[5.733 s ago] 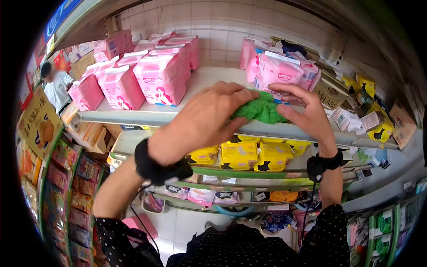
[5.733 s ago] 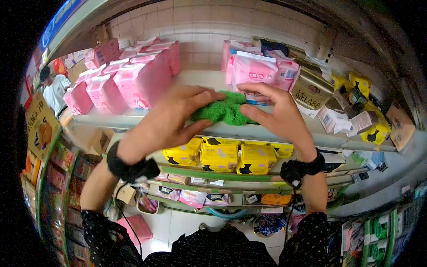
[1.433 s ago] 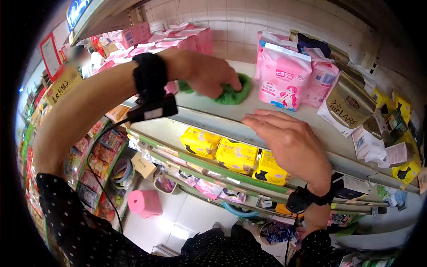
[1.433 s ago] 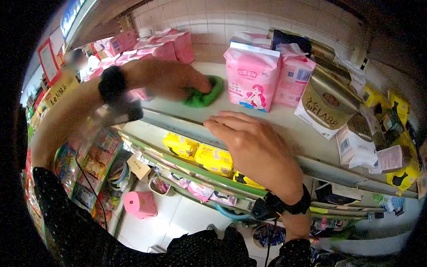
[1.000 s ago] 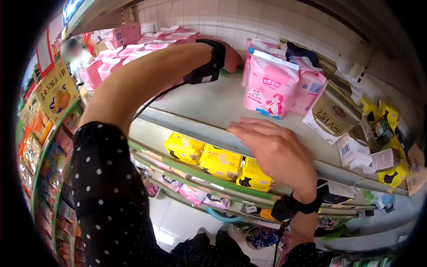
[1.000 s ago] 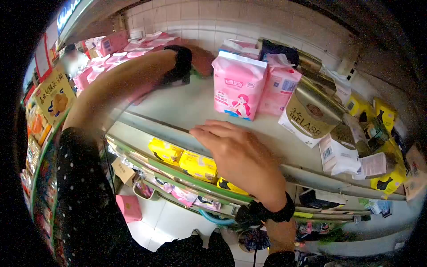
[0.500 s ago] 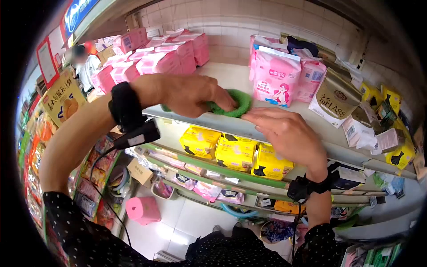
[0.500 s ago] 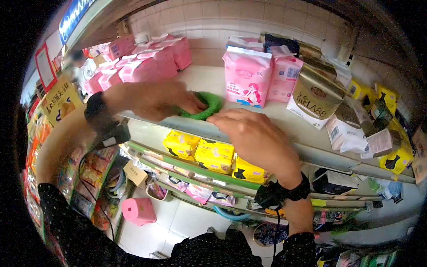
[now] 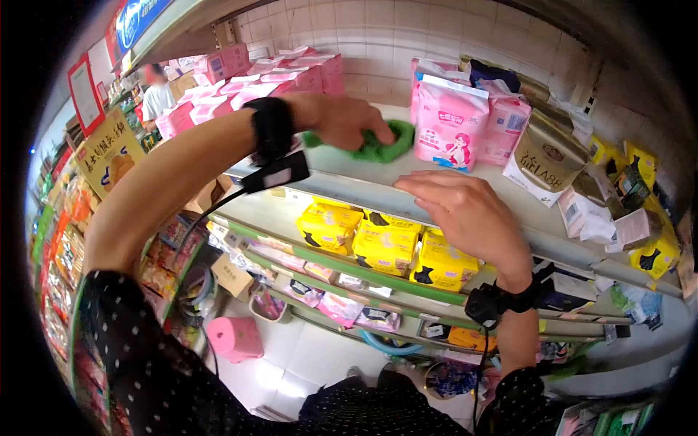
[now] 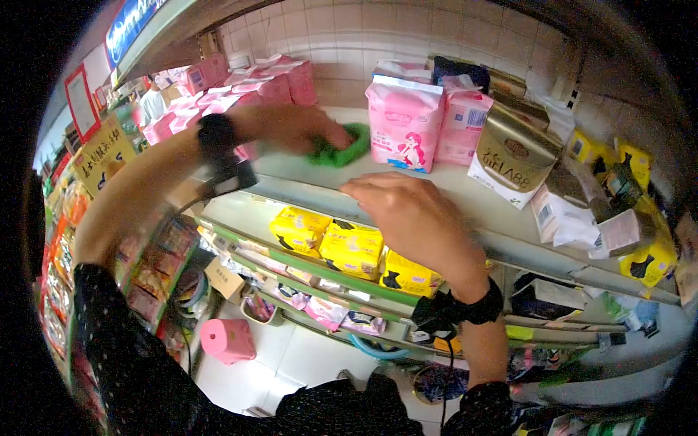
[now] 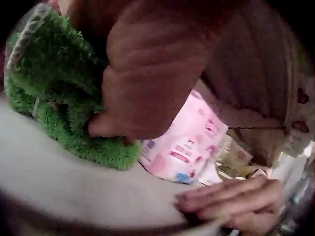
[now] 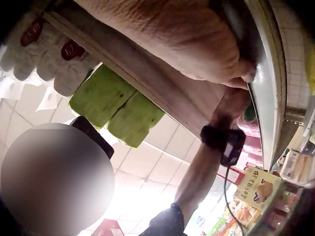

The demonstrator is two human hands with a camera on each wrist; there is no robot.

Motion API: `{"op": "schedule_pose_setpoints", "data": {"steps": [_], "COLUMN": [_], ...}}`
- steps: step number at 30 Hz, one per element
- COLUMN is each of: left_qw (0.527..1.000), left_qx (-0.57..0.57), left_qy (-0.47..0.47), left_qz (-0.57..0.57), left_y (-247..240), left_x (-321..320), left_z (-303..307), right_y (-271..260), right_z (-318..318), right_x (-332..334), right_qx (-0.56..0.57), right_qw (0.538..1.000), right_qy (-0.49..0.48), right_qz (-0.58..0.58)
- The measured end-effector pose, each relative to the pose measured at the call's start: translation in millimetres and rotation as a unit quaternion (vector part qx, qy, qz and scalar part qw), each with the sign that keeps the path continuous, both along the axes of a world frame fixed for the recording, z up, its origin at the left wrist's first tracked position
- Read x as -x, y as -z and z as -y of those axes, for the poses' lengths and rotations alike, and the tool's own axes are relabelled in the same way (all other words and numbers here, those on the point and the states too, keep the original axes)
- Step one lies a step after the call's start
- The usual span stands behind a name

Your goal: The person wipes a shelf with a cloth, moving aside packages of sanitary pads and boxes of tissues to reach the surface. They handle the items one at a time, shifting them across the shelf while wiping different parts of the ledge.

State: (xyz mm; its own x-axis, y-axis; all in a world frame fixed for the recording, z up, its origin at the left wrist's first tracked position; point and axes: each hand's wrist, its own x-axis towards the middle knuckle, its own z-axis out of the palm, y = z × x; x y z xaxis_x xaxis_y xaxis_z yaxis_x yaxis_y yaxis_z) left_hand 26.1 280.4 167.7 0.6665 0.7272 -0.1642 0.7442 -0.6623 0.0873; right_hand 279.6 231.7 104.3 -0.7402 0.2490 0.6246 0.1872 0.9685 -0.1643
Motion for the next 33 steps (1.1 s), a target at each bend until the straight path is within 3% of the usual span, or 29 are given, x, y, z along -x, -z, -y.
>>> {"op": "schedule_pose_setpoints", "data": {"steps": [3, 4, 7, 8, 11, 15, 16, 19, 22, 23, 25, 28, 33], "left_qw": [0.996, 0.995, 0.996, 0.988, 0.954, 0.991, 0.988, 0.979, 0.979, 0.977, 0.984, 0.971, 0.977], "left_qx": [0.072, 0.097, -0.024, -0.084, -0.109, -0.091, -0.096, 0.0, 0.047, 0.081, 0.126, 0.012, -0.006], "left_qy": [0.05, 0.002, 0.024, 0.004, -0.122, -0.033, 0.105, 0.158, 0.144, 0.18, 0.117, 0.191, 0.173], "left_qz": [0.022, -0.015, -0.076, -0.131, -0.25, -0.091, 0.059, 0.129, 0.138, 0.088, 0.04, 0.141, 0.123], "left_y": [-15.1, -27.9, -28.5, -25.0, -24.0, -15.5, -4.5, 4.1, -10.9, -23.4, -19.5, -5.4, 10.7], "left_x": [5.3, 1.0, 13.7, 14.5, -2.4, 9.3, 9.0, 1.5, 11.0, 12.8, 12.4, -3.4, 0.3], "left_z": [50.4, 66.0, 69.9, 68.0, 58.4, 46.6, 41.0, 45.4, 51.3, 49.5, 42.7, 49.1, 39.6], "right_y": [4.3, 2.5, 2.2, 1.8, 1.1, 3.5, 3.8, 5.8, -3.7, -6.2, -6.3, -3.0, -6.0], "right_z": [-0.7, 0.3, 0.7, 0.2, -1.1, -4.1, -4.6, -5.9, -0.2, 2.4, 1.8, 1.2, 5.6], "right_x": [0.6, -0.1, -1.2, -0.8, -1.7, -1.3, -0.8, 1.3, -0.2, -1.3, -1.4, -2.4, 0.9], "right_qx": [-0.009, -0.006, 0.0, 0.0, 0.02, 0.0, -0.004, -0.013, 0.033, 0.058, 0.056, 0.049, 0.054], "right_qw": [1.0, 1.0, 1.0, 1.0, 1.0, 1.0, 1.0, 1.0, 0.999, 0.998, 0.998, 0.998, 0.997], "right_qy": [0.006, 0.007, 0.012, 0.013, 0.01, 0.0, -0.003, -0.014, 0.015, 0.032, 0.03, 0.042, 0.048], "right_qz": [-0.005, 0.0, 0.008, 0.006, 0.019, 0.0, -0.003, -0.013, 0.006, 0.017, 0.008, -0.013, 0.008]}}
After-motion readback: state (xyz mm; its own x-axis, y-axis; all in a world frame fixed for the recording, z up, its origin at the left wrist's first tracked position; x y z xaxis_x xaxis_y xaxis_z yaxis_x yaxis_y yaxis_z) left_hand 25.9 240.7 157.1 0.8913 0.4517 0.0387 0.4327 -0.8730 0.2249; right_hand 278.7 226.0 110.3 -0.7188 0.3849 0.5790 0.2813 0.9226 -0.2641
